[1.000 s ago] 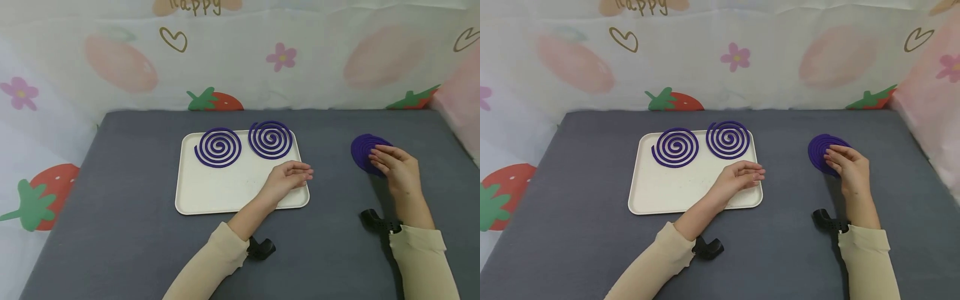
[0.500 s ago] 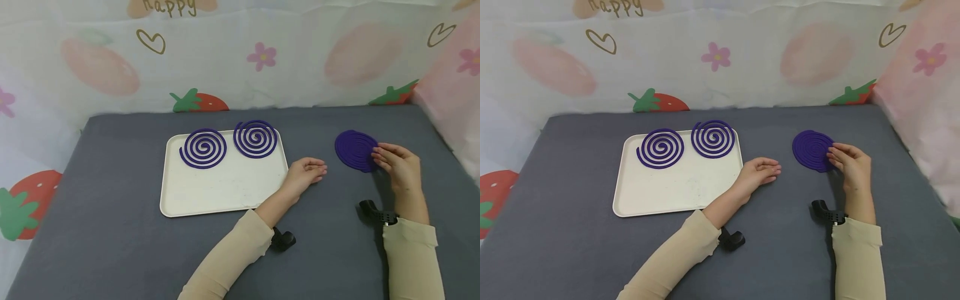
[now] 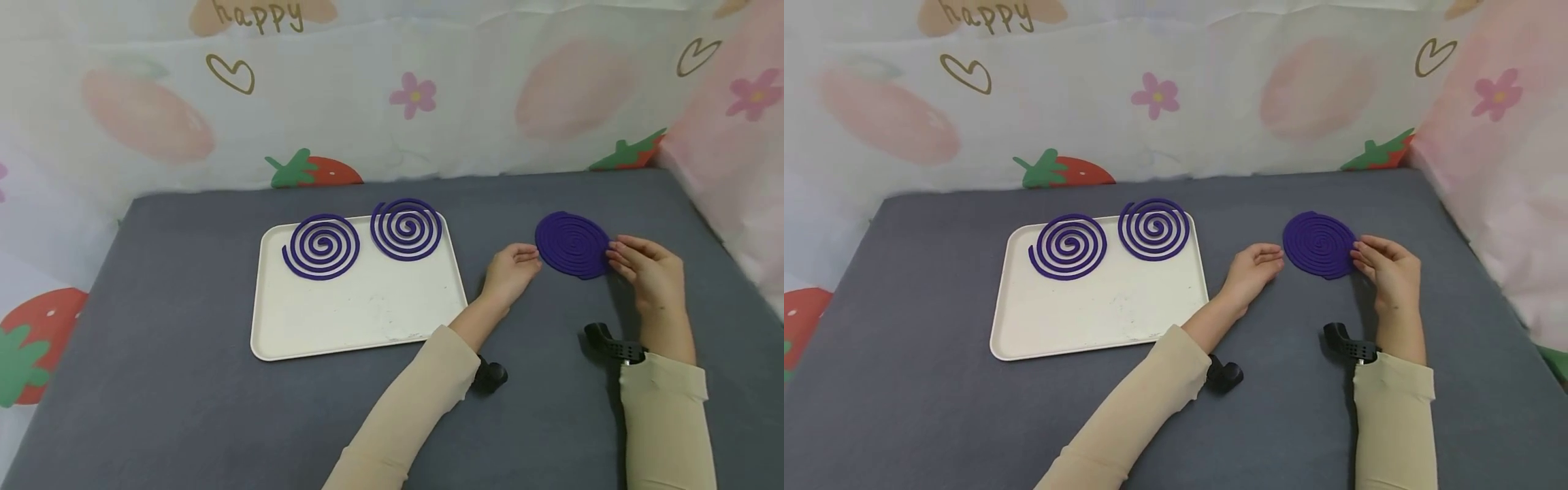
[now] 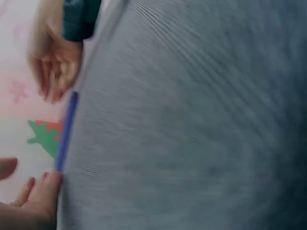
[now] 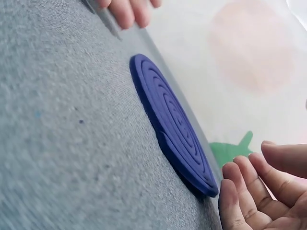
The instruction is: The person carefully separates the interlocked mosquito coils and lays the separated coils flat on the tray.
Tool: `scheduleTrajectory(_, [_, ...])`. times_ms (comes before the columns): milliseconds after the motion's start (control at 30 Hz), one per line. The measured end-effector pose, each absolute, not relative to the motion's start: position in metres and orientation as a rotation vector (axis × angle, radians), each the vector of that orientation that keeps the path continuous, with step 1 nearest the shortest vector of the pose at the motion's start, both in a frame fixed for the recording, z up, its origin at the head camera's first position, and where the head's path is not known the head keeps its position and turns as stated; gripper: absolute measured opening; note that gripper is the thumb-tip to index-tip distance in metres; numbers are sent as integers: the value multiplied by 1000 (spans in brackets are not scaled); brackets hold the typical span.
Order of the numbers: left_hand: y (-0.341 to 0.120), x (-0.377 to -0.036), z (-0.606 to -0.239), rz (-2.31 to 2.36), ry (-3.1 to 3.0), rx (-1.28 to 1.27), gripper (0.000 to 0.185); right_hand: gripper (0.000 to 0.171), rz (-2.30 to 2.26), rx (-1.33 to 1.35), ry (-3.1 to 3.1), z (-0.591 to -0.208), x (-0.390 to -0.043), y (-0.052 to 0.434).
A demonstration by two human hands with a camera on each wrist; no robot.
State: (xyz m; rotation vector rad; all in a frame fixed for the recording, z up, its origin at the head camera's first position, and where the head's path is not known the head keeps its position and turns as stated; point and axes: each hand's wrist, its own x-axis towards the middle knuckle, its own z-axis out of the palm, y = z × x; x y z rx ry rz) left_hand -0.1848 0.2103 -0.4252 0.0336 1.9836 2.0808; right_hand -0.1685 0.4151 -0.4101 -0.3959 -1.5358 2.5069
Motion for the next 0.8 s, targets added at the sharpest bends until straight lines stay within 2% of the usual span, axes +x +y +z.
scheduleTrajectory(400, [206, -194, -441, 2154, 1749, 129, 41, 25, 2418, -497, -1720, -411, -169, 420])
scheduleTrajectory(667, [206, -193, -439, 2147, 1742, 158, 41, 21, 2475, -427, -1753, -414, -168, 424])
scheduleTrajectory(800, [207, -192, -438, 2163, 1736, 139, 40, 20, 2527, -481, -1682, -413, -167, 424])
